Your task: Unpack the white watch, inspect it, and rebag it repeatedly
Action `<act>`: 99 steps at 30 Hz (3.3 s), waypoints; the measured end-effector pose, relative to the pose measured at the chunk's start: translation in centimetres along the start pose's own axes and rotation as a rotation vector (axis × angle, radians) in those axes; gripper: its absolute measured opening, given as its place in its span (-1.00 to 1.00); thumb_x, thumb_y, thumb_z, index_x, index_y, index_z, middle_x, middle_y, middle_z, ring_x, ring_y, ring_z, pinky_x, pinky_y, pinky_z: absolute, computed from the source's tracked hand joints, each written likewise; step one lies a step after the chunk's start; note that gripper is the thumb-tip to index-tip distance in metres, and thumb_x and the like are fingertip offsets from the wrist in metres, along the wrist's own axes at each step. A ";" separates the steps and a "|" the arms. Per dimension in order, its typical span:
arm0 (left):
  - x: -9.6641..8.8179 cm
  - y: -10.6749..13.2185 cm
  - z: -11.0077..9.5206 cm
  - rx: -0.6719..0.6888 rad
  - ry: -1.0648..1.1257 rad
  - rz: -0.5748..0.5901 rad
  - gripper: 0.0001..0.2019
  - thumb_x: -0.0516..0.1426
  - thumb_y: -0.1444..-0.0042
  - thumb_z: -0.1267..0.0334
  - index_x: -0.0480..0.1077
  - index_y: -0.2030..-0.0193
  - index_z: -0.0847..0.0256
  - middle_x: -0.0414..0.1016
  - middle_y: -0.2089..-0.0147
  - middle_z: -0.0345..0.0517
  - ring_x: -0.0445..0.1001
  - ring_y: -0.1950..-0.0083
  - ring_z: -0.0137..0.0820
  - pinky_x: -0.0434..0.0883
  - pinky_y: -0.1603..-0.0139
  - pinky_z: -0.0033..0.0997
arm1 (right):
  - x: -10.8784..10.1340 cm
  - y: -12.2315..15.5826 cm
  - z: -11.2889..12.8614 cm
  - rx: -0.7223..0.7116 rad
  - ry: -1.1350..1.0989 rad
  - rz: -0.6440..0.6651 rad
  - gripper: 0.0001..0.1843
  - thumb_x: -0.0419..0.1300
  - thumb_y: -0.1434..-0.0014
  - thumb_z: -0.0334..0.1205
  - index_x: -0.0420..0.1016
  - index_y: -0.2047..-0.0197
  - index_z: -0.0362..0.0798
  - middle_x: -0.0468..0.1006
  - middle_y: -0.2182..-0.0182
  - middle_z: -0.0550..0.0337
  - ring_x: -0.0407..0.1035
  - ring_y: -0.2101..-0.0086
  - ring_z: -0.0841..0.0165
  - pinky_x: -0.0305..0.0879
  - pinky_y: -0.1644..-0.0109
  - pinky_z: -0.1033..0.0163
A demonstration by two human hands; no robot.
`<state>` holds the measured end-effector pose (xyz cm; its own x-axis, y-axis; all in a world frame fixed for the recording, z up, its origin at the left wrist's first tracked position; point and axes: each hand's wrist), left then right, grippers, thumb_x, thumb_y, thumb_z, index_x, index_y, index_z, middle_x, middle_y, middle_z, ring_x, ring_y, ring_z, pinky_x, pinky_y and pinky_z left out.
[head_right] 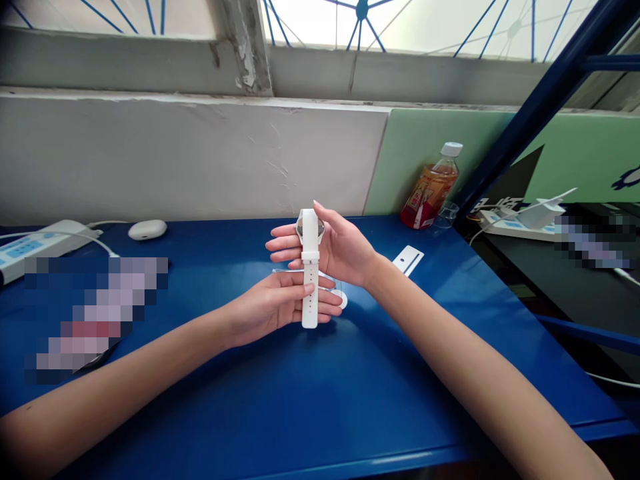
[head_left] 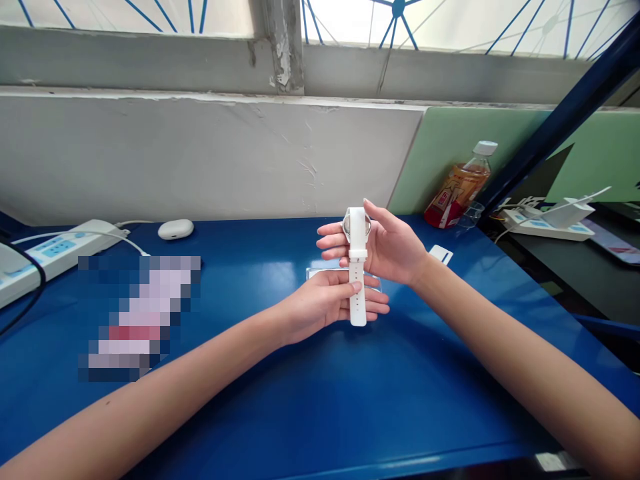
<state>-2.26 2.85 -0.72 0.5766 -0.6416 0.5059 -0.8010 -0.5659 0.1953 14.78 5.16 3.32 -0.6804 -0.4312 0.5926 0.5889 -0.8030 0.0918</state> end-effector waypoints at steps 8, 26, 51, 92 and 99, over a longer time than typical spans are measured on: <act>-0.1 -0.1 -0.1 -0.007 0.020 -0.005 -0.73 0.21 -0.26 0.26 0.51 0.03 0.47 0.56 -0.04 0.37 0.59 -0.04 -0.04 0.45 -0.13 -0.05 | -0.2 0.0 0.0 -0.025 0.021 0.022 -0.26 -0.31 -0.43 0.09 0.54 0.01 -0.26 0.67 0.16 -0.09 0.56 0.20 0.25 0.47 0.03 0.15; 0.3 -0.1 -1.6 -0.097 0.223 -0.244 -0.41 -0.11 -0.42 -0.06 0.49 0.05 0.50 0.63 0.17 0.25 0.65 0.23 -0.25 0.56 0.19 -0.35 | -0.8 -0.9 0.1 -0.515 -0.170 -0.259 -0.69 0.15 -0.33 0.01 0.43 0.38 0.03 0.44 0.55 0.37 0.48 0.41 0.47 0.46 0.14 0.33; 1.1 0.0 0.0 0.151 -0.158 -0.187 -0.66 0.22 -0.26 0.08 0.53 0.13 0.41 0.64 0.16 0.17 0.64 0.10 -0.14 0.54 -0.02 -0.16 | -0.3 -0.4 -1.2 -0.341 0.443 -0.033 -0.52 0.07 -0.33 0.14 0.64 0.08 -0.03 0.64 0.00 0.05 0.47 -0.06 0.18 0.32 -0.21 0.07; 1.3 0.3 -0.4 -0.006 -0.154 -0.208 -0.61 0.22 -0.24 -0.01 0.51 0.16 0.38 0.64 0.13 0.25 0.64 0.04 -0.03 0.53 -0.04 -0.05 | 0.1 0.2 -0.5 -0.154 0.256 0.030 -0.18 -0.16 -0.21 0.45 0.56 -0.01 -0.06 0.57 -0.10 -0.03 0.41 -0.15 0.09 0.35 -0.18 -0.04; 1.1 0.1 -0.2 0.097 -0.196 -0.210 -0.57 0.24 -0.21 -0.04 0.51 0.16 0.41 0.64 0.18 0.24 0.66 0.11 -0.07 0.52 -0.05 -0.07 | 0.4 0.1 0.1 -0.143 0.288 0.001 -0.20 -0.10 -0.21 0.44 0.60 0.06 -0.08 0.59 -0.07 -0.05 0.44 -0.12 0.08 0.38 -0.16 -0.01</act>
<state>-1.77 2.17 0.00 0.7555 -0.5877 0.2895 -0.6474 -0.7375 0.1925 14.62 4.93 3.60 -0.7873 -0.5142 0.3403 0.5360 -0.8435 -0.0344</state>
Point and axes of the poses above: each hand's wrist, its own y-axis away from the middle knuckle, its own x-axis out of the palm, z = x × y
